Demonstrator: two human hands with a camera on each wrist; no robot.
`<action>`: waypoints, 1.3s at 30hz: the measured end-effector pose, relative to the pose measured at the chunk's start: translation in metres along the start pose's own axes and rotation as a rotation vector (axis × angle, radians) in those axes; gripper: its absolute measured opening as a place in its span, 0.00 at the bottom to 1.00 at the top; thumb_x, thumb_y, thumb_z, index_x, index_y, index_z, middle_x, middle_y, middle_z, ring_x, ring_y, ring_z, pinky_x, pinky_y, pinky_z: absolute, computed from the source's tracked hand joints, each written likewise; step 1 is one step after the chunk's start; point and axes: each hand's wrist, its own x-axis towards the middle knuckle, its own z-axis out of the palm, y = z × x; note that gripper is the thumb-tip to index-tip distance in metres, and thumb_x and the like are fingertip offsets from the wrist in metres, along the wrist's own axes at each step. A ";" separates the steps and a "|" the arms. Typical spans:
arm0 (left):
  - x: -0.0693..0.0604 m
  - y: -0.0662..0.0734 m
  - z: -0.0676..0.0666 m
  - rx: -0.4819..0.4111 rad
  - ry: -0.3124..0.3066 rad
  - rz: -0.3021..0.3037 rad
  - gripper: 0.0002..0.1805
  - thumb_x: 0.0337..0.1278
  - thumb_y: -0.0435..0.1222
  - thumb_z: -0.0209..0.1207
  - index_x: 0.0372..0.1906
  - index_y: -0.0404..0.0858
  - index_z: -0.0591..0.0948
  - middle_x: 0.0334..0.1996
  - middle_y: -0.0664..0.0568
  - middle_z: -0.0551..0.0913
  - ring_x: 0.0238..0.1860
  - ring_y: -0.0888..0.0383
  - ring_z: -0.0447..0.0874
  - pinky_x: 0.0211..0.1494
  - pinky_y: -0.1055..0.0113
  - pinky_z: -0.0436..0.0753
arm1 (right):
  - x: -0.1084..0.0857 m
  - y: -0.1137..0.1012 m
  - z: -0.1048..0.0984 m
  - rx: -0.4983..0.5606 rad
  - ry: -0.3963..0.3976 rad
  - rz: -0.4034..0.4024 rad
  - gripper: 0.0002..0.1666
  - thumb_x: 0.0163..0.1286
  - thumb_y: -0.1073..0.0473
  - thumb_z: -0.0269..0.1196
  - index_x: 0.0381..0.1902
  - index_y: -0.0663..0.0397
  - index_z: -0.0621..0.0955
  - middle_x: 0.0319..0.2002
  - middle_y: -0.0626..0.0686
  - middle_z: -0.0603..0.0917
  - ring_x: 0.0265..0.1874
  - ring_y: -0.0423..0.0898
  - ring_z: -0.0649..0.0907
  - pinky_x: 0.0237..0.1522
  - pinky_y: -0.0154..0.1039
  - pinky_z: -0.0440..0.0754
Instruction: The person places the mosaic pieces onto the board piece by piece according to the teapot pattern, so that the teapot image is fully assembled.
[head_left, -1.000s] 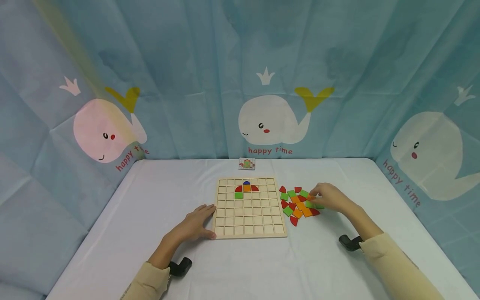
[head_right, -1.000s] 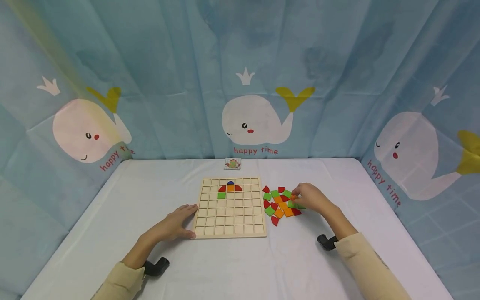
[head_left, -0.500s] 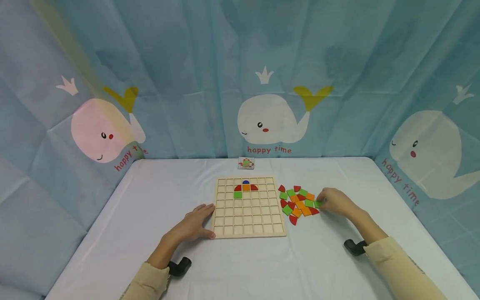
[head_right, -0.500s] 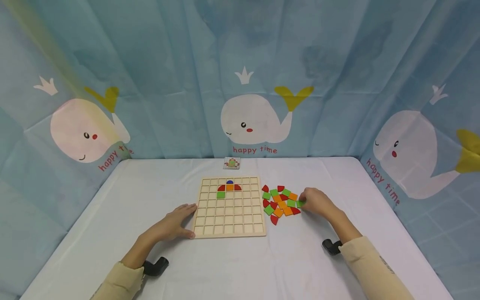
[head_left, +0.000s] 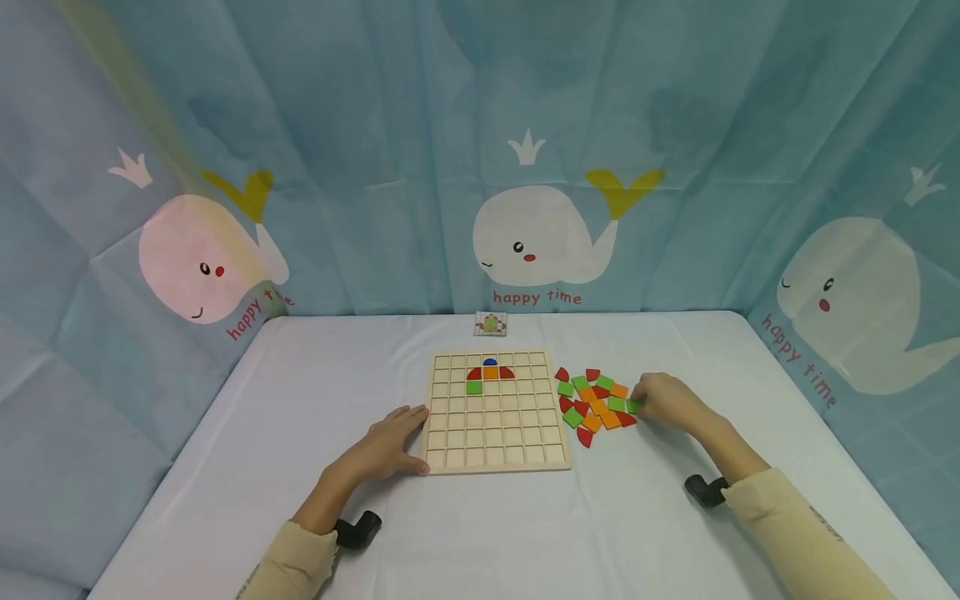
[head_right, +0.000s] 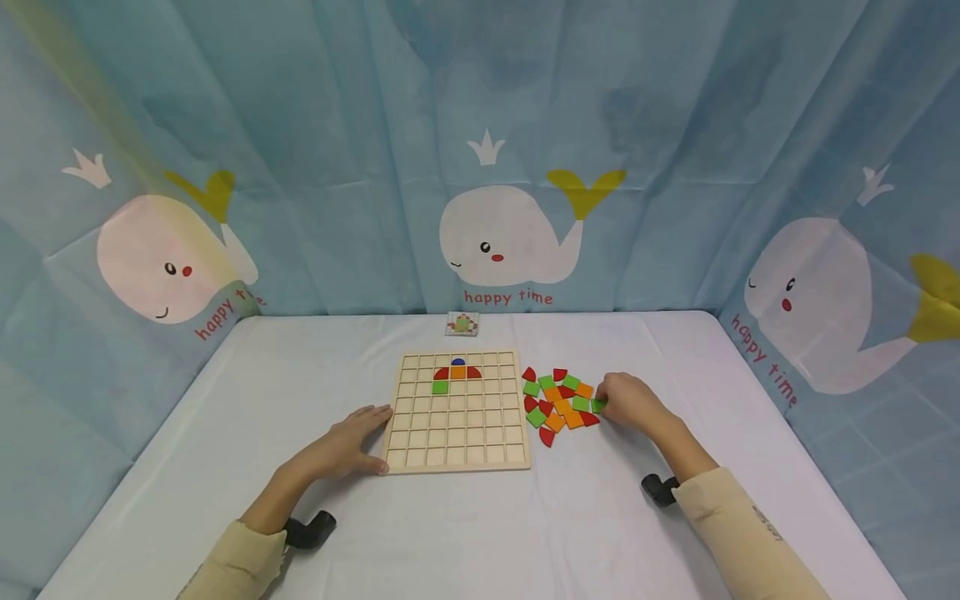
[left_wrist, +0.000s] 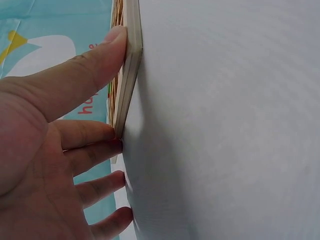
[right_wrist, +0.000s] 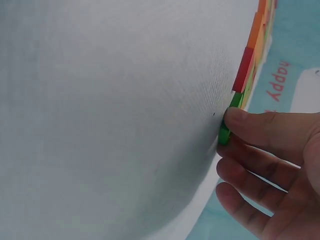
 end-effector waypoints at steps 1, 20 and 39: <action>0.000 0.000 0.000 0.000 -0.002 0.000 0.51 0.40 0.41 0.74 0.72 0.33 0.64 0.73 0.41 0.63 0.76 0.37 0.52 0.72 0.34 0.56 | 0.000 0.000 0.000 0.003 0.000 0.004 0.11 0.56 0.68 0.69 0.39 0.65 0.87 0.36 0.55 0.84 0.38 0.52 0.82 0.49 0.52 0.83; 0.002 0.002 -0.001 0.013 -0.013 -0.022 0.52 0.39 0.42 0.75 0.72 0.34 0.64 0.74 0.42 0.63 0.76 0.37 0.52 0.73 0.34 0.56 | 0.003 -0.001 -0.002 0.016 -0.036 0.027 0.11 0.56 0.69 0.69 0.39 0.65 0.86 0.38 0.59 0.86 0.38 0.53 0.82 0.48 0.53 0.83; 0.002 0.001 0.001 -0.004 -0.008 -0.029 0.52 0.39 0.41 0.75 0.72 0.34 0.64 0.74 0.42 0.63 0.76 0.38 0.52 0.73 0.35 0.56 | 0.004 0.005 -0.001 0.052 -0.061 0.031 0.14 0.58 0.67 0.67 0.43 0.65 0.84 0.39 0.57 0.84 0.40 0.52 0.81 0.52 0.54 0.82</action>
